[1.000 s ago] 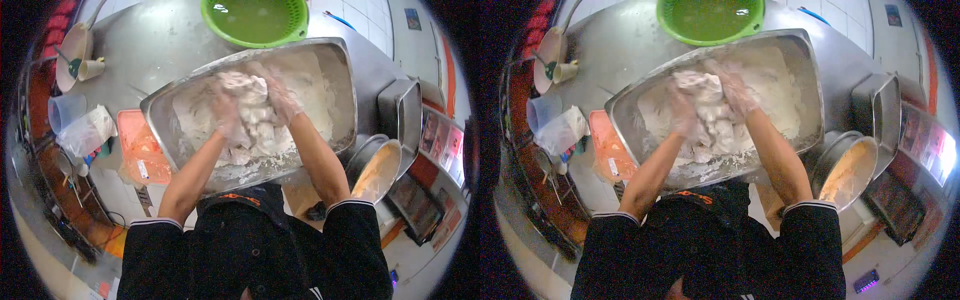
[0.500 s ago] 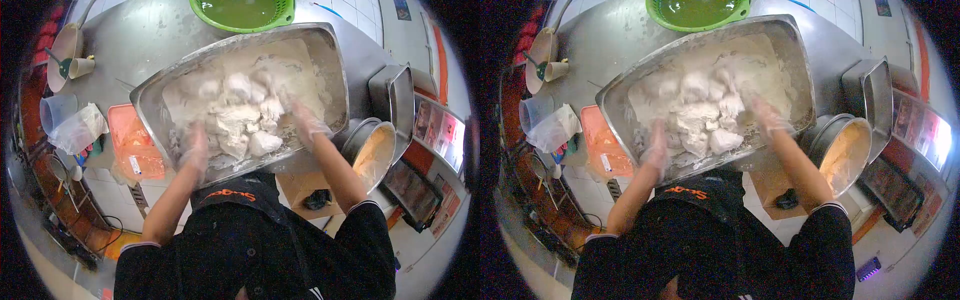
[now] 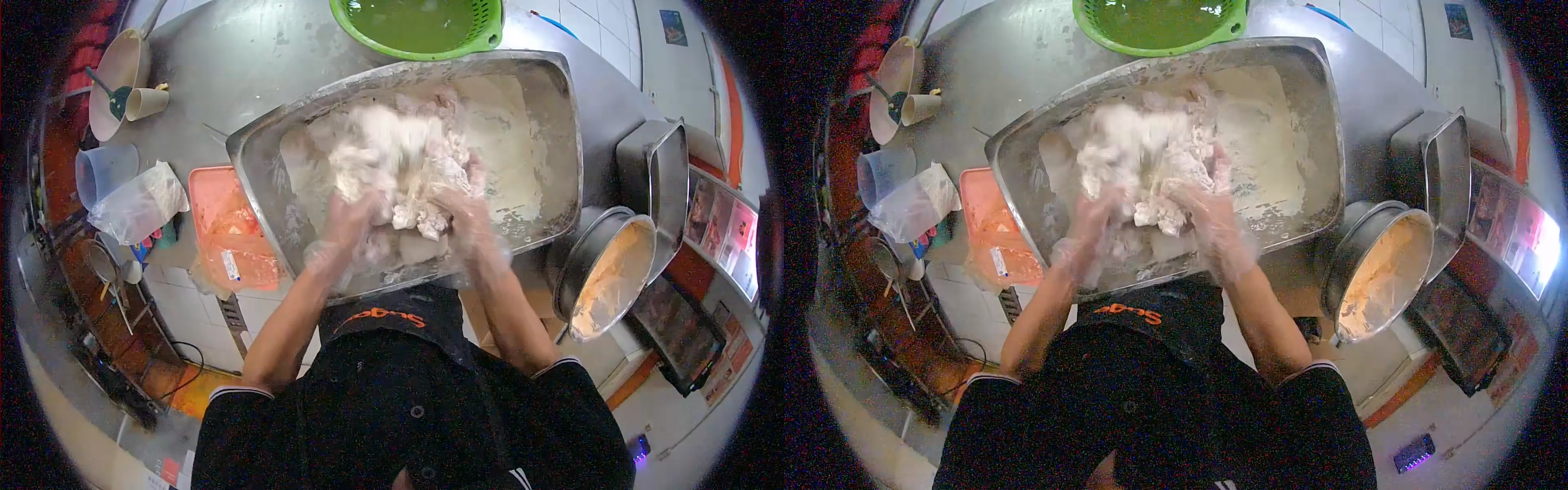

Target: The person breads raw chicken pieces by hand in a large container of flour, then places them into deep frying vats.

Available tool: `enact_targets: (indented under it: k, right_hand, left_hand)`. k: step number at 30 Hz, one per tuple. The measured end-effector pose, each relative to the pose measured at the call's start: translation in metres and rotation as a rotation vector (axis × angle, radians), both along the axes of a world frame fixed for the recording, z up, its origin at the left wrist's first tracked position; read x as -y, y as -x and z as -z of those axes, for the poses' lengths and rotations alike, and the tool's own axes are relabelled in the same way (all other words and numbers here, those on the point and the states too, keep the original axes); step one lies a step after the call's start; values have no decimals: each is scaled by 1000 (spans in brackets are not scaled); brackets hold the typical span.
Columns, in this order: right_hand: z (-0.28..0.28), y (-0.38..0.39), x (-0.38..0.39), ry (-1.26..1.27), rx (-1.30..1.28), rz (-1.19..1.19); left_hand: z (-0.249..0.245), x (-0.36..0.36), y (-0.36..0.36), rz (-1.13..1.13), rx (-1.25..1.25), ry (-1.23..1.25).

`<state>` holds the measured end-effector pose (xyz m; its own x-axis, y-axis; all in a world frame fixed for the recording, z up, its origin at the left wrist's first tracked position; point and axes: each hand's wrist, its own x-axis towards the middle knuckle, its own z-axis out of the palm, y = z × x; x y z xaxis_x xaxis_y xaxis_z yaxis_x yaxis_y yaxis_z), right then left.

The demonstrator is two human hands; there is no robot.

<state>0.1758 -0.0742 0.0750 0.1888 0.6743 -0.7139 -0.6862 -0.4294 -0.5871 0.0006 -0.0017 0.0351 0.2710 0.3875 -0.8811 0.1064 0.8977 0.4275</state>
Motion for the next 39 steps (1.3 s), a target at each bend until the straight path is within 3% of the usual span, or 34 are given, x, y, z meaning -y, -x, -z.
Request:
enact_targets:
  k: [2, 3, 4, 6, 7, 8, 10, 11, 12, 13, 14, 15, 16, 17, 18, 19, 21, 22, 23, 25, 26, 27, 29, 32, 34, 39]
  right_hand:
    - [-36, -12, -11, -103, 77, -4]
    - [-49, -19, -14, -159, 117, -10]
    - [-55, -26, -14, -217, 156, -17]
    - [-34, -59, -10, -259, 103, -155]
    - [-7, -84, -13, -145, 316, -281]
    - [27, -105, -20, -28, 532, -399]
    - [95, -123, -43, 8, 658, -326]
    - [122, -126, -46, 4, 715, -296]
    - [148, -129, -48, 2, 772, -266]
    - [172, -130, -43, -87, 1061, -397]
    - [182, -118, -55, -165, 996, -400]
    - [192, -107, -66, -240, 925, -404]
    - [191, -90, -78, -236, 518, -310]
    - [147, -68, -84, -80, 315, -292]
    - [98, -57, -88, 98, 132, -259]
    - [96, -47, -91, 89, 126, -274]
    - [88, -45, -79, -32, -71, -88]
    - [84, -47, -81, -37, -61, -79]
    - [81, -52, -80, -92, -148, -82]
    - [59, -61, -52, -205, 124, -217]
    - [48, -65, -39, -253, 266, -269]
    - [43, -76, -18, -155, 68, -208]
    - [32, -92, 10, -52, -92, -106]
    - [30, -87, 23, 28, 371, -163]
    - [96, -113, 55, 380, 702, -417]
    - [70, -25, 34, 395, 897, -894]
  left_hand:
    - [-24, -2, -2, 129, 172, -425]
    - [-41, -1, -15, -57, 225, -538]
    - [-37, -4, -12, -66, 227, -552]
    - [-10, -14, 1, 51, -15, -576]
    - [20, -14, 14, 42, -18, -587]
    - [59, -12, 28, 404, -305, -847]
    - [30, -28, 4, 777, -627, -880]
    - [41, -31, -5, 855, -714, -898]
    - [56, -33, -20, 767, -742, -881]
    - [71, -37, -35, 598, -753, -846]
    - [82, -37, -48, 300, -739, -819]
    - [87, -38, -61, 11, -710, -822]
    - [87, -40, -72, -179, -684, -828]
    - [85, -41, -74, -227, -649, -832]
    - [84, -43, -77, -255, -586, -831]
    - [85, -49, -69, -268, -599, -834]
    - [89, -52, -54, -14, -326, -551]
    - [81, -53, -48, -8, -314, -557]
    - [76, -50, -41, -79, -123, -681]
    - [54, -39, -21, 1, 3, -964]
    - [42, -38, -8, 38, 35, -950]
    - [34, -38, 6, 61, 35, -833]
    - [20, -30, 31, 44, 34, -631]
    - [14, 4, 47, -6, 29, -413]
    - [22, 23, 39, -6, -59, -264]
    - [43, 50, -15, -148, -134, -23]
